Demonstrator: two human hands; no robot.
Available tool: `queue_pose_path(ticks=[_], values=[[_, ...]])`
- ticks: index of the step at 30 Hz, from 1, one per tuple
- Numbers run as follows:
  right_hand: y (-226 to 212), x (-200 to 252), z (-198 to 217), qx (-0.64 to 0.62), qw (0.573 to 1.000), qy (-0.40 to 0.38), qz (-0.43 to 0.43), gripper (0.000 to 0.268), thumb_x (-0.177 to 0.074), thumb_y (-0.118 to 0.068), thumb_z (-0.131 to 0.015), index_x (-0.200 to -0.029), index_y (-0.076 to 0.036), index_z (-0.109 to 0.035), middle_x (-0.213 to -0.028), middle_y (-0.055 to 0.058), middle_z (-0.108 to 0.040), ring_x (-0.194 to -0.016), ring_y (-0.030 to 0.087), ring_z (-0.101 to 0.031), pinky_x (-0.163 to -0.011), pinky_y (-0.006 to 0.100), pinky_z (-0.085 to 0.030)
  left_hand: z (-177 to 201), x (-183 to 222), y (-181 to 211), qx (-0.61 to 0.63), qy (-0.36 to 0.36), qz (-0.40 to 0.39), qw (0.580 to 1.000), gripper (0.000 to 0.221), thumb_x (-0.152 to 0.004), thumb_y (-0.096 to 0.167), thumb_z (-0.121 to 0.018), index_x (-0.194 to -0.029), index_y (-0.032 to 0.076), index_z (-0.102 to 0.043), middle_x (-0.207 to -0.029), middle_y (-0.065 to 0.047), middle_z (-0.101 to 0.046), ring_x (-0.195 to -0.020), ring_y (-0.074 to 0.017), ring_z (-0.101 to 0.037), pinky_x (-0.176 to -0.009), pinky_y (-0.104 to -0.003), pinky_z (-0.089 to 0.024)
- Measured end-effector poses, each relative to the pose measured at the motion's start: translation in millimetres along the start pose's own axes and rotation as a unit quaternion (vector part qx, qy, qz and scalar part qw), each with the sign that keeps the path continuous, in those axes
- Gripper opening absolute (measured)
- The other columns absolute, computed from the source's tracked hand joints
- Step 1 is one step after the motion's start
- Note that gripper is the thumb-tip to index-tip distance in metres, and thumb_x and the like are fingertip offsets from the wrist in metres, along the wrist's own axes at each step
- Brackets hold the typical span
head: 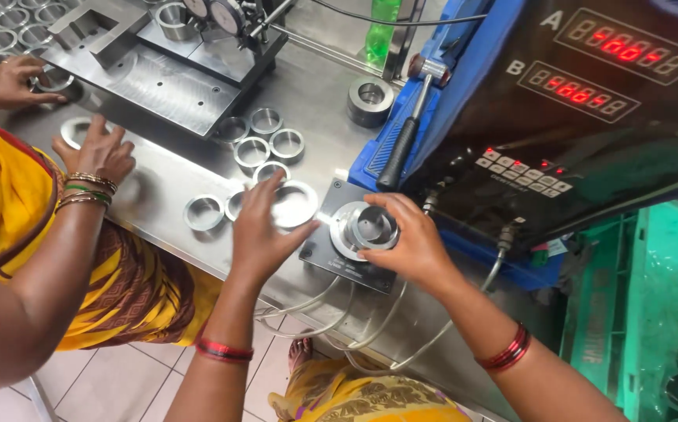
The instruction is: The recorder uses a digital measuring station to check the dimensions of metal rings and sleeves, sorting them into bins based on the results.
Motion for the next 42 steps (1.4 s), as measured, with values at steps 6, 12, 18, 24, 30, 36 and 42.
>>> queue_pose_path(ticks=[6,12,18,24,30,36,42], values=[[1,-15,-13,0.001,0.999,0.014,-0.03,0.076,-0.059,-0.016,-0.092,-0.128,-0.006,-0.064,-0.129,0.01,-0.066,-0.122,0.027,-0.065,-0.103,0.036,-0.05,-13,56,-75,-0.136,-0.044,0.084,0.986,0.091,-0.067,0.046,-0.089,-0.141,0.004,-0.055,-0.124,-0.017,-0.065,-0.12,-0.0338,-0.061,-0.118,-0.06,-0.028],[23,-8,-30,0.046,0.998,0.017,-0.046,0.079,-0.059,-0.019,-0.092,-0.13,-0.007,-0.062,-0.132,0.012,-0.065,-0.124,0.029,-0.063,-0.104,0.038,-0.05,-28,78,-86,-0.214,-0.123,0.153,0.957,0.091,-0.07,0.051,-0.086,-0.146,0.013,-0.054,-0.142,-0.017,-0.049,-0.14,-0.0412,-0.034,-0.116,-0.067,-0.014],[-1,42,53,0.123,0.992,0.013,-0.008,0.079,-0.067,-0.034,-0.093,-0.133,-0.003,-0.061,-0.136,0.019,-0.06,-0.127,0.037,-0.057,-0.103,0.044,-0.047,-25,67,-117,-0.265,-0.13,0.139,0.945,0.105,-0.073,0.066,-0.072,-0.156,0.007,-0.042,-0.168,-0.025,-0.014,-0.153,-0.0541,0.006,-0.11,-0.081,0.003],[124,243,239,0.247,0.857,0.102,-0.441,0.027,-0.085,-0.02,-0.075,-0.111,-0.011,-0.077,-0.111,0.013,-0.075,-0.096,0.039,-0.071,-0.084,0.048,-0.056,-30,63,-206,-0.267,-0.126,0.113,0.949,0.108,-0.078,0.071,-0.067,-0.158,0.001,-0.045,-0.174,-0.033,-0.014,-0.159,-0.0566,0.007,-0.108,-0.087,0.002],[262,415,278,0.462,0.764,-0.048,-0.448,0.047,-0.084,-0.003,-0.067,-0.129,-0.014,-0.065,-0.138,0.012,-0.06,-0.12,0.034,-0.062,-0.097,0.046,-0.055,-18,49,-220,-0.3,-0.035,0.075,0.95,0.067,-0.093,0.043,-0.072,-0.147,0.005,-0.056,-0.161,-0.028,-0.034,-0.157,-0.0502,-0.016,-0.122,-0.073,-0.014],[246,367,274,0.494,0.732,-0.132,-0.451,0.039,-0.079,-0.022,-0.079,-0.117,-0.023,-0.071,-0.14,0.002,-0.055,-0.128,0.024,-0.058,-0.103,0.038,-0.055,-29,17,-66,-0.165,0.034,0.048,0.985,0.043,-0.09,0.019,-0.075,-0.13,0.006,-0.067,-0.145,-0.022,-0.054,-0.142,-0.0421,-0.048,-0.114,-0.058,-0.036],[252,366,276,0.574,0.68,-0.15,-0.432,0.024,-0.076,-0.029,-0.084,-0.099,-0.022,-0.079,-0.131,0.001,-0.061,-0.125,0.021,-0.061,-0.102,0.034,-0.056,-50,11,15,-0.01,0.031,0.054,0.998,0.037,-0.097,0.021,-0.069,-0.13,0.005,-0.067,-0.137,-0.016,-0.06,-0.13,-0.0353,-0.058,-0.109,-0.045,-0.045]])
Point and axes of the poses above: each hand's wrist, its own x-axis away from the middle knuckle, its own z-axis out of the back of the hand, y = z × x, the point moved 8 cm from there along -x, towards the middle knuckle
